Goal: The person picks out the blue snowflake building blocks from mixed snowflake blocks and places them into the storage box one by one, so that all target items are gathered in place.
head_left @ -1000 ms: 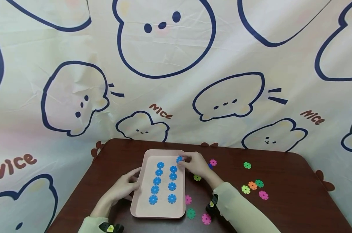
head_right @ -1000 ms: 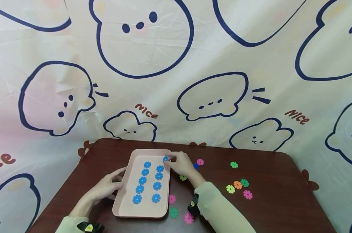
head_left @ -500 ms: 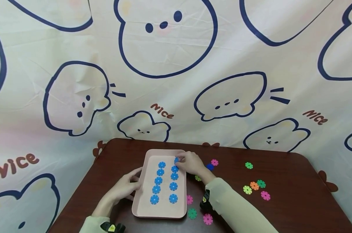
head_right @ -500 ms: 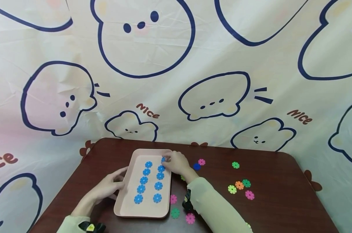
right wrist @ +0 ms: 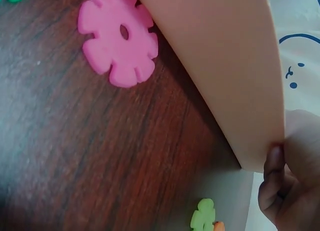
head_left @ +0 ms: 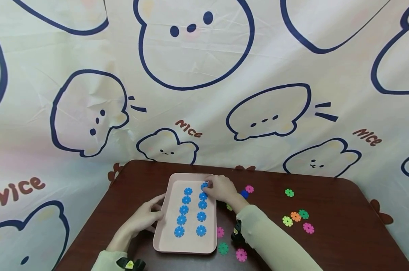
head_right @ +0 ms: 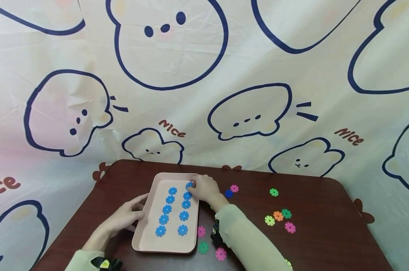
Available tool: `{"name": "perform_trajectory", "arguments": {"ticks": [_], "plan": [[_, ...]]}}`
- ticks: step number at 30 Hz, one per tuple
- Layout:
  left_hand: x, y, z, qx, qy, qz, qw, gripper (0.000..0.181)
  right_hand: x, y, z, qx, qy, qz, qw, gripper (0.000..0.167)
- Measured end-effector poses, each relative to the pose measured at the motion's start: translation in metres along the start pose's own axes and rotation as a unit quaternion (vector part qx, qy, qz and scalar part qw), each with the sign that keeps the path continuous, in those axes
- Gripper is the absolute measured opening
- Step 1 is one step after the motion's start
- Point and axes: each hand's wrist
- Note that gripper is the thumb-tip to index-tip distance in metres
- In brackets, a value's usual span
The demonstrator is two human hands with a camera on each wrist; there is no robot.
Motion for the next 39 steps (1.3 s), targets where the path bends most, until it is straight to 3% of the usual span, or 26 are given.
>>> {"name": "perform_trajectory", "arguments": {"ticks": [13, 19, 24, 39], "plan": [[-0.001, 0.001, 0.001, 0.0, 0.0, -0.001, 1.0, 0.072, 0.028, 0.014, -0.026, 0.016, 0.044, 0.088, 0.995, 0.04], [-0.001, 0.002, 0.001, 0.0, -0.002, 0.004, 1.0, 0.072, 0.045, 0.026, -0.043, -0.007, 0.064, 0.103, 0.9926, 0.035], [0.0, 0.002, 0.002, 0.004, -0.002, 0.006, 1.0, 0.072, 0.062, 0.036, -0.058, -0.028, 0.069, 0.098, 0.9924, 0.037], [0.006, -0.004, 0.001, 0.01, 0.003, 0.007, 0.9999, 0.072, 0.116, 0.085, -0.119, -0.014, 0.134, 0.047, 0.9897, 0.039]]}}
Point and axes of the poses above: each hand's wrist, its own z-axis towards the middle knuckle, its own x-axis out of the back of the hand, y = z × x, and after that the axes turned 3 degrees about -z, right-handed
